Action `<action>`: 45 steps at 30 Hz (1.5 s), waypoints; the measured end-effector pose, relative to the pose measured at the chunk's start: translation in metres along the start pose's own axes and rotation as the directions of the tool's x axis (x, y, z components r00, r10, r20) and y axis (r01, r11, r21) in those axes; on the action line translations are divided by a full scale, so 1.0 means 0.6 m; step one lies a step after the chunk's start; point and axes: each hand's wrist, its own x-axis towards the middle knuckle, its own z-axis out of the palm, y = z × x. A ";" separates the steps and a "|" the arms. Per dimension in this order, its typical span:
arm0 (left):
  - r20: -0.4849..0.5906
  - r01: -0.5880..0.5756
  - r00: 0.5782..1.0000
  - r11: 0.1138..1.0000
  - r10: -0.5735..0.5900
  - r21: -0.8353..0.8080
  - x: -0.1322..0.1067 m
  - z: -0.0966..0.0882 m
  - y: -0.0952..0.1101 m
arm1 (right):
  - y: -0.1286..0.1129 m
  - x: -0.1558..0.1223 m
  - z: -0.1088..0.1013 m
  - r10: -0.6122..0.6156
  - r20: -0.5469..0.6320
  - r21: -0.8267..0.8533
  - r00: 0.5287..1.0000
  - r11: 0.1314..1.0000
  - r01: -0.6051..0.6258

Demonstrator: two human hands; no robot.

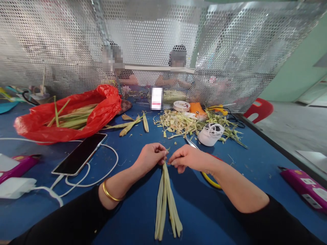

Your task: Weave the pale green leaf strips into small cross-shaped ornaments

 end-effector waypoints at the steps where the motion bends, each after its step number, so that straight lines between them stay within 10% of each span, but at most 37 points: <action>1: 0.006 0.001 1.000 1.000 -0.001 0.004 0.000 0.000 0.000 | -0.001 -0.001 0.000 -0.016 0.035 -0.008 0.999 1.000 0.017; 13: 0.021 0.030 0.999 0.999 -0.029 -0.021 0.001 -0.006 0.002 | 0.006 0.015 0.003 -0.041 -0.225 0.096 0.973 0.993 0.064; 33: 0.235 0.058 0.970 0.997 -0.068 0.047 0.001 -0.015 0.006 | 0.002 0.018 0.015 0.055 -0.217 0.439 0.975 0.897 0.048; 45: 0.263 0.057 0.962 0.997 -0.069 0.052 0.001 -0.015 0.006 | 0.006 0.019 0.014 0.015 -0.259 0.349 0.966 0.934 0.079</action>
